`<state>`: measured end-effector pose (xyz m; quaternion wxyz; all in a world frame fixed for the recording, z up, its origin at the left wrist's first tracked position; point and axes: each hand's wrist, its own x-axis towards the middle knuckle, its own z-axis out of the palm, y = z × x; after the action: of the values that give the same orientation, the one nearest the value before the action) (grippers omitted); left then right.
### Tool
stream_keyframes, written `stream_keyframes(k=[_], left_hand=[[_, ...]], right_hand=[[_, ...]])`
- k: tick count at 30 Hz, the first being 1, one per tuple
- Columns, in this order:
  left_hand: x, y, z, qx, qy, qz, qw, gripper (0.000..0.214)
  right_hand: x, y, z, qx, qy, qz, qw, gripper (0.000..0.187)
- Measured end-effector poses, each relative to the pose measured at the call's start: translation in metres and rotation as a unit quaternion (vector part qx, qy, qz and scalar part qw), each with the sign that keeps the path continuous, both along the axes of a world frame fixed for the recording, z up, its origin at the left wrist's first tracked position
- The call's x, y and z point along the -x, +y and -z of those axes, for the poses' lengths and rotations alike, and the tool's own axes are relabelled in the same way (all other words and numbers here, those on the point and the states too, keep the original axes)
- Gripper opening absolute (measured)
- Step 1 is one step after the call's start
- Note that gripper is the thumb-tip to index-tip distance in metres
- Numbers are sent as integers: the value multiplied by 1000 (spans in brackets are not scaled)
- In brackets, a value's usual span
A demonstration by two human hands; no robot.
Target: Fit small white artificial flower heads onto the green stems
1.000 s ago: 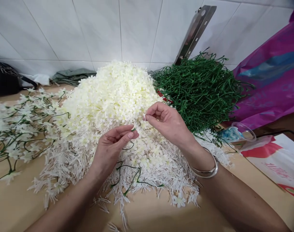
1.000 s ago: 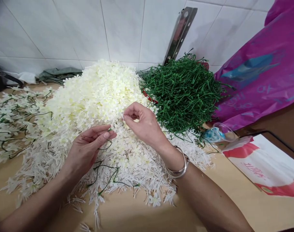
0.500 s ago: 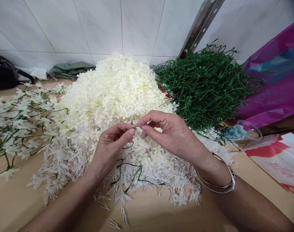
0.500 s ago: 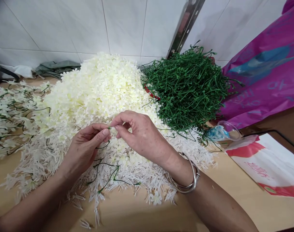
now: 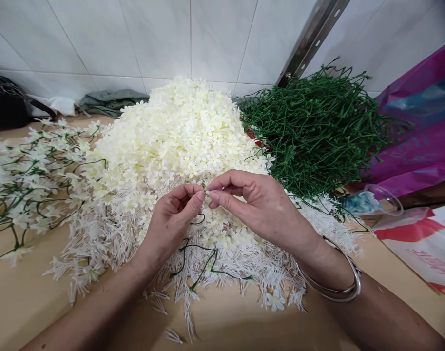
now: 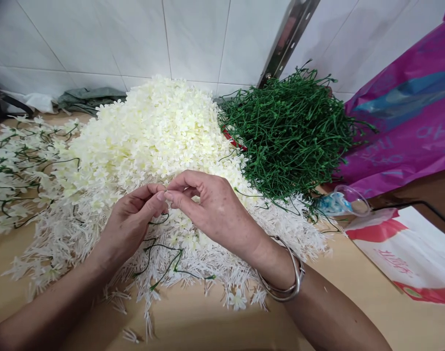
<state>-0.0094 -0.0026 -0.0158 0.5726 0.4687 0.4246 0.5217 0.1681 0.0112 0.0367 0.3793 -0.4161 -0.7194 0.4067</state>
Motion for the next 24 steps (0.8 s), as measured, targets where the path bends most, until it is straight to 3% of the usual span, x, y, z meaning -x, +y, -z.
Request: stream_keyframes(k=[10,13,15,17,20,22,24], left_hand=[[0,-2,2,-11,-6,-11,1000,11],[5,0,0,-58,-2,-42,997,14],[9,1,-6,-112,57,-57,990,24],[12,1,-16,-178,167,-92,965,26],[14,1,-27,-276,309,-172,894,22],[13,2,-28,-334,373,-166,849,18],[9,6,-25,-380,445,-113,803,15]], right_hand=[[-8,7,1,-61,-50,39,996,12],[-15,11,-3,-52,-20,88,995,13],[-20,12,-7,-42,-3,98,994,13],[-23,12,-11,-45,-2,96,994,12],[-28,11,-17,-60,-23,108,992,12],[-31,10,-21,-71,-47,114,990,13],[-35,10,-26,-83,-74,111,988,14]])
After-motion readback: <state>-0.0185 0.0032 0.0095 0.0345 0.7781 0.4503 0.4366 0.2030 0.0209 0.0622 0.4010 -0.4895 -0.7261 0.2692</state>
